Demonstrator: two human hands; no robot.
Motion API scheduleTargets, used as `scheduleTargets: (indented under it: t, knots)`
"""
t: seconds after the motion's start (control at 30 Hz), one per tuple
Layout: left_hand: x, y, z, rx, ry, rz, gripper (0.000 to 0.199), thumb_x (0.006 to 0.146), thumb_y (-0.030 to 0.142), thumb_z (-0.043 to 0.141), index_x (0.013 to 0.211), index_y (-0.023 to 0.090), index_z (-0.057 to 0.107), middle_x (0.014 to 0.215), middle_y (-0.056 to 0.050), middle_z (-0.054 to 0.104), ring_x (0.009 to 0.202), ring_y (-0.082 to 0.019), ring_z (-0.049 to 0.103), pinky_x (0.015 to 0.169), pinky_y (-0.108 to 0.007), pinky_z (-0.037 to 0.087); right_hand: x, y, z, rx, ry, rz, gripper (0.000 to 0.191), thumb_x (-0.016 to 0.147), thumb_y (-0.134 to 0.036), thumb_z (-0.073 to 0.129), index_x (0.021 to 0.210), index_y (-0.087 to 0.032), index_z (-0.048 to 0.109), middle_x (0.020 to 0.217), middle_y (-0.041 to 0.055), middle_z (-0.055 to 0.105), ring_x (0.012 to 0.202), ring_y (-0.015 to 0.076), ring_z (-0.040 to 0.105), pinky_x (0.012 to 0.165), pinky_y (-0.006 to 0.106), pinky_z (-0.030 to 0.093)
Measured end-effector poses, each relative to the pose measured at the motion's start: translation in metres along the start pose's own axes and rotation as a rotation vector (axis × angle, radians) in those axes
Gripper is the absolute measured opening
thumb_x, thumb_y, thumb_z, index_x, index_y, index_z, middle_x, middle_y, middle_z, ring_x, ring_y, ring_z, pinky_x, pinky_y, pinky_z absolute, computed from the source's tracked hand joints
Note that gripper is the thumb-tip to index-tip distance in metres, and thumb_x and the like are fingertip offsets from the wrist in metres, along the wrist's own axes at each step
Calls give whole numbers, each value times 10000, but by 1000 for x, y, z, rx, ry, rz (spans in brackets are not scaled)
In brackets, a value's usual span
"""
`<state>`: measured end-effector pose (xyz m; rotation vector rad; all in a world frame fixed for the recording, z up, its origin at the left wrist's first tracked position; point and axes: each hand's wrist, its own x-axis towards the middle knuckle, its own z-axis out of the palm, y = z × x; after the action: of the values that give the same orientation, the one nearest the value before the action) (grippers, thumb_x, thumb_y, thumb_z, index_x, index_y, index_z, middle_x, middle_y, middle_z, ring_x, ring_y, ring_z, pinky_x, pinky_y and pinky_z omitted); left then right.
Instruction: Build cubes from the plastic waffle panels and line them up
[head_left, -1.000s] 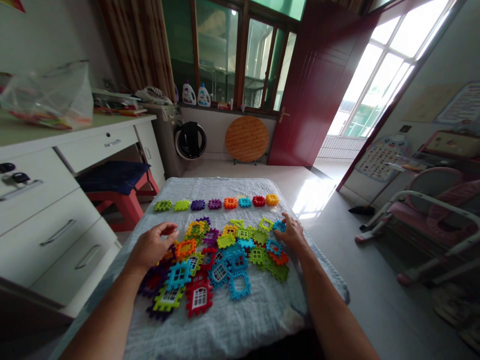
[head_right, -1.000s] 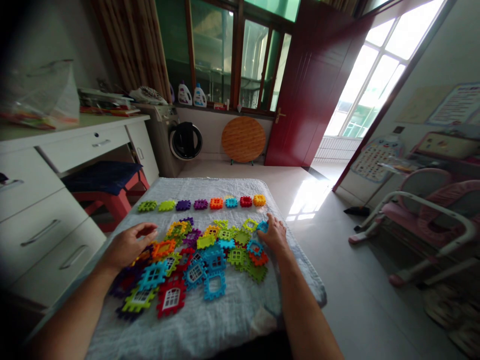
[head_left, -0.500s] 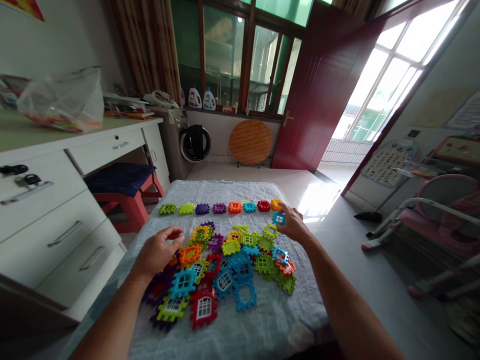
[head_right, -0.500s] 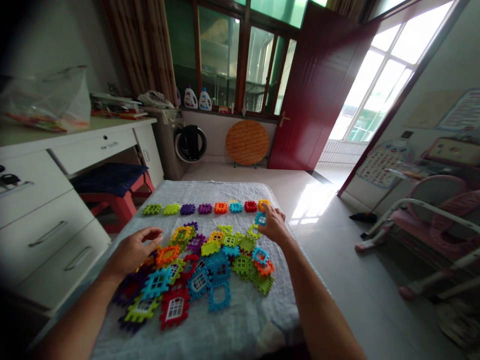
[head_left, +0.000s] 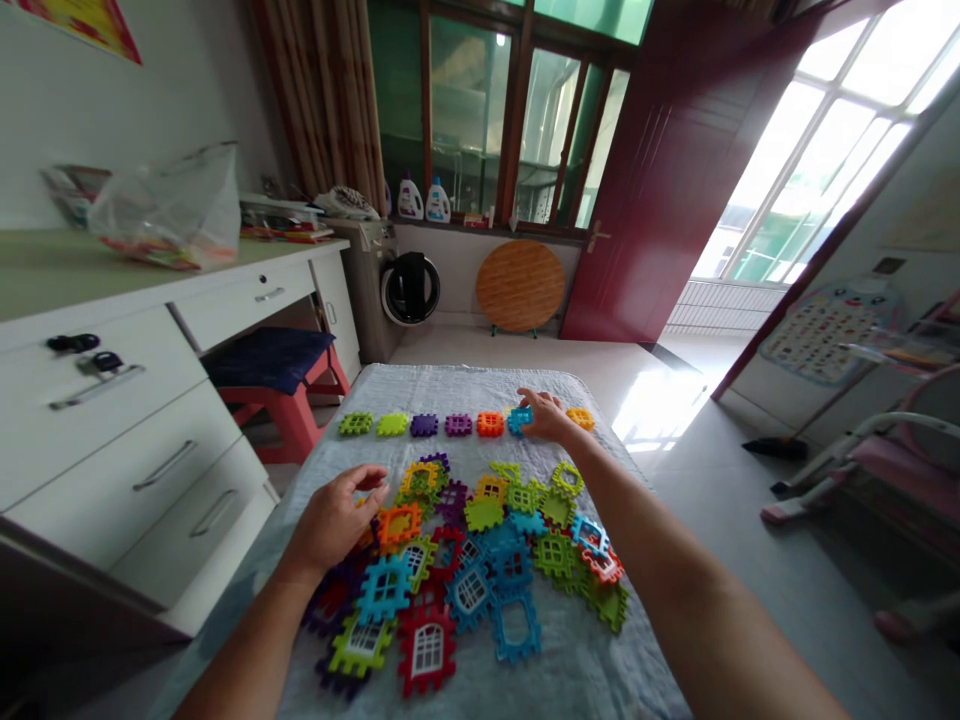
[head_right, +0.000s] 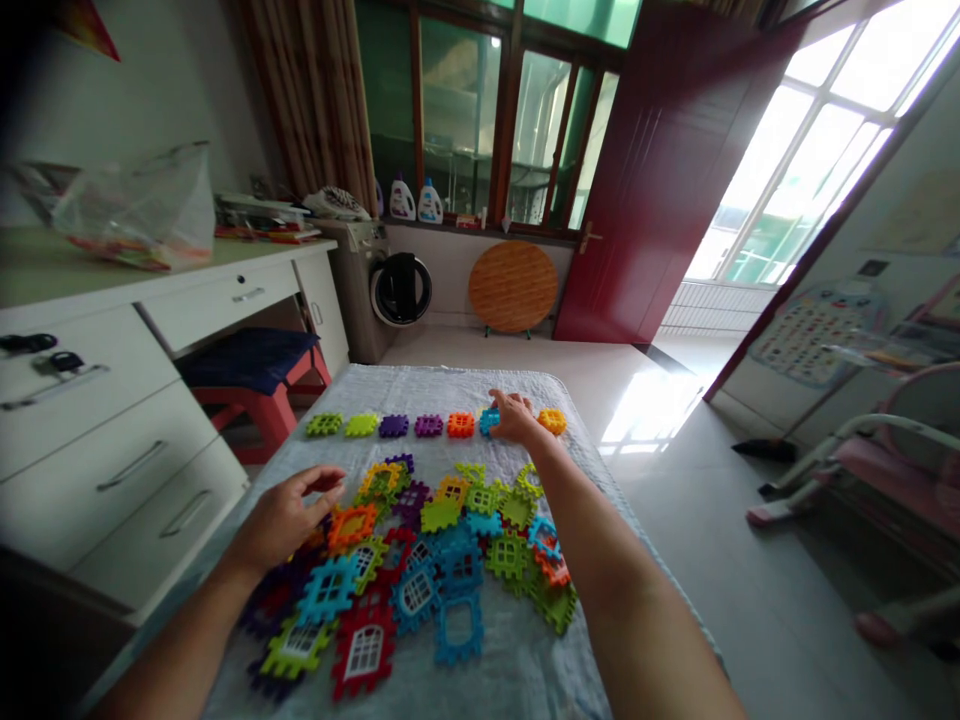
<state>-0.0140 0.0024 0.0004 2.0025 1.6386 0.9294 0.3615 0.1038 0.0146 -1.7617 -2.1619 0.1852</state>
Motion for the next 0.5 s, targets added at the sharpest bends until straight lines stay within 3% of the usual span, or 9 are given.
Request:
scheduleTargets:
  t: [0.3, 0.5]
  knots:
    - [-1, -4, 2, 7, -12, 6, 355, 760, 484, 541, 964, 218, 657, 967, -41, 731, 911, -216, 675, 854, -293, 508, 0, -4, 2, -57, -67, -17, 792, 606, -152, 669, 1352, -236, 418, 1196, 54, 641, 1148, 277, 444, 945, 404, 280]
    - [0, -5, 0, 4, -9, -6, 380, 748, 506, 542, 961, 213, 660, 963, -45, 734, 904, -216, 680, 853, -286, 510, -31, -13, -28, 1, 91, 9, 726, 671, -206, 653, 1358, -194, 417, 1298, 92, 572, 1161, 288, 443, 955, 427, 313]
